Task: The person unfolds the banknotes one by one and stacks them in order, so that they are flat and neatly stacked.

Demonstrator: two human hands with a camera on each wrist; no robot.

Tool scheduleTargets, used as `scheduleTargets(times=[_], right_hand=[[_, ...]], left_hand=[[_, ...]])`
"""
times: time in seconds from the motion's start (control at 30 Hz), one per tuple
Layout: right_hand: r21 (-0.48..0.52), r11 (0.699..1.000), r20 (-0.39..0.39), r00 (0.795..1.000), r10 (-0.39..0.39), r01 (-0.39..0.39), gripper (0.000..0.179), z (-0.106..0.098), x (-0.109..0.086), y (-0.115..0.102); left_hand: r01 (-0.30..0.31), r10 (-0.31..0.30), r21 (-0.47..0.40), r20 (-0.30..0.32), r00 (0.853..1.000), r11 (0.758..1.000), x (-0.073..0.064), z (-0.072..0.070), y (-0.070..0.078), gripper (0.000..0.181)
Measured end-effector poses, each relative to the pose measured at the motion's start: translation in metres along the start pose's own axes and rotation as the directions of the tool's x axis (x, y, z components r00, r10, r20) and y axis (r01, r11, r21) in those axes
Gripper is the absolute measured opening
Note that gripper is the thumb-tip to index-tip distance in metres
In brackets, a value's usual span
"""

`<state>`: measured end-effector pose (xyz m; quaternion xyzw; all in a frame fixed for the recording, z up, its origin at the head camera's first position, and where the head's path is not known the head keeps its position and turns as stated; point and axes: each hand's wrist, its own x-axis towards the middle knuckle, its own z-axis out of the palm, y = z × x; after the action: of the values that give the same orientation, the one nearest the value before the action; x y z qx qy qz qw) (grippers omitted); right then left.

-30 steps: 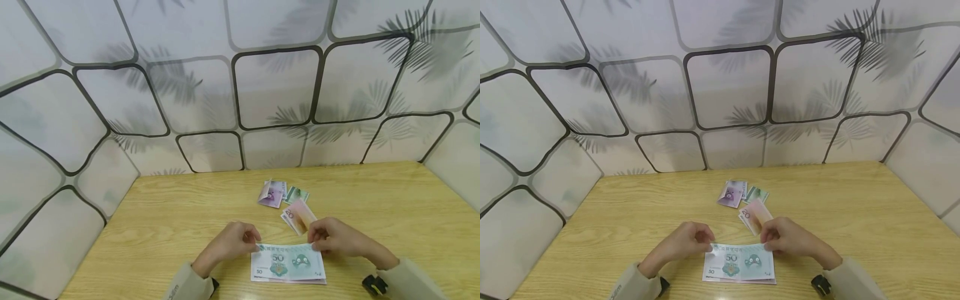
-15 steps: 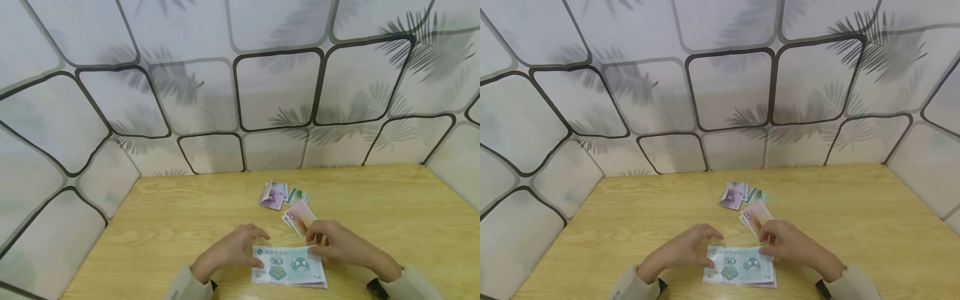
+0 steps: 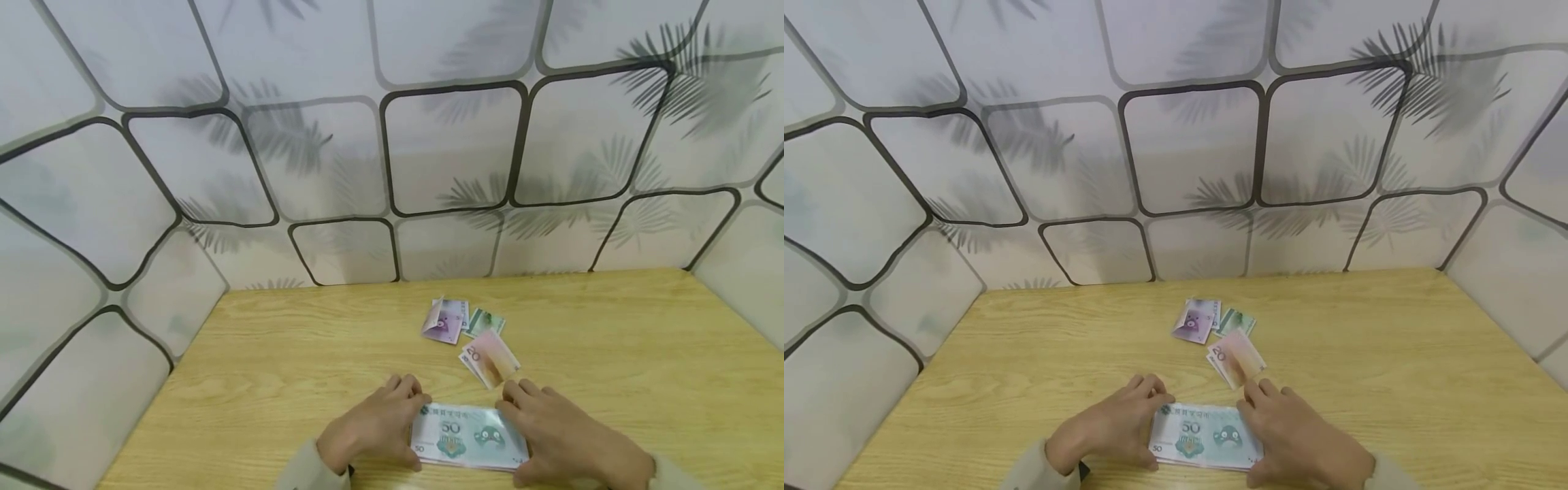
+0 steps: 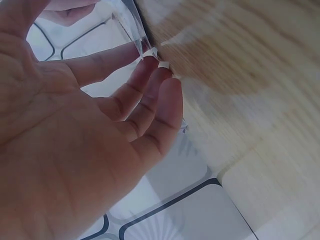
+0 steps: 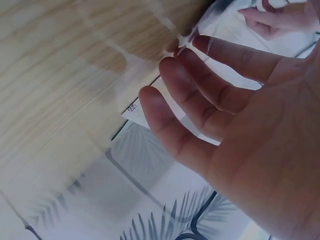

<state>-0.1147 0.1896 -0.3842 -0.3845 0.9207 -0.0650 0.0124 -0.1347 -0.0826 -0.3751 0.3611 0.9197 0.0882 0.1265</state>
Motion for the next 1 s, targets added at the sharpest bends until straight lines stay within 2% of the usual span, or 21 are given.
scheduleTargets(times=[0.13,0.27,0.5,0.77,0.87,1.0], right_hand=[[-0.016,1.000,-0.007,1.000,0.001,-0.001,0.075,0.001,0.001,0.001],[-0.034,0.999,0.013,1.000,0.010,-0.009,0.075,0.001,0.004,0.008],[0.003,0.998,0.064,0.996,0.062,-0.063,0.073,-0.007,0.015,0.024],[0.018,0.998,0.057,0.997,0.058,-0.060,0.078,-0.010,0.020,0.031],[0.062,0.994,0.088,0.993,0.081,-0.087,0.087,-0.013,0.020,0.031],[0.167,0.978,0.096,0.989,0.114,-0.129,0.082,-0.023,0.019,0.036]], left_hand=[[0.006,-0.006,0.008,0.005,1.000,1.000,0.002,0.001,0.000,0.078],[0.026,-0.026,-0.006,0.006,1.000,1.000,0.006,0.000,-0.001,0.078],[0.085,-0.086,-0.048,-0.017,0.996,0.995,0.019,-0.003,-0.005,0.082],[0.087,-0.089,-0.073,-0.018,0.996,0.993,0.029,-0.005,-0.009,0.082],[0.090,-0.091,-0.093,-0.005,0.996,0.992,0.029,-0.006,-0.010,0.083],[0.110,-0.117,-0.172,-0.028,0.993,0.979,0.029,-0.012,-0.013,0.077]])
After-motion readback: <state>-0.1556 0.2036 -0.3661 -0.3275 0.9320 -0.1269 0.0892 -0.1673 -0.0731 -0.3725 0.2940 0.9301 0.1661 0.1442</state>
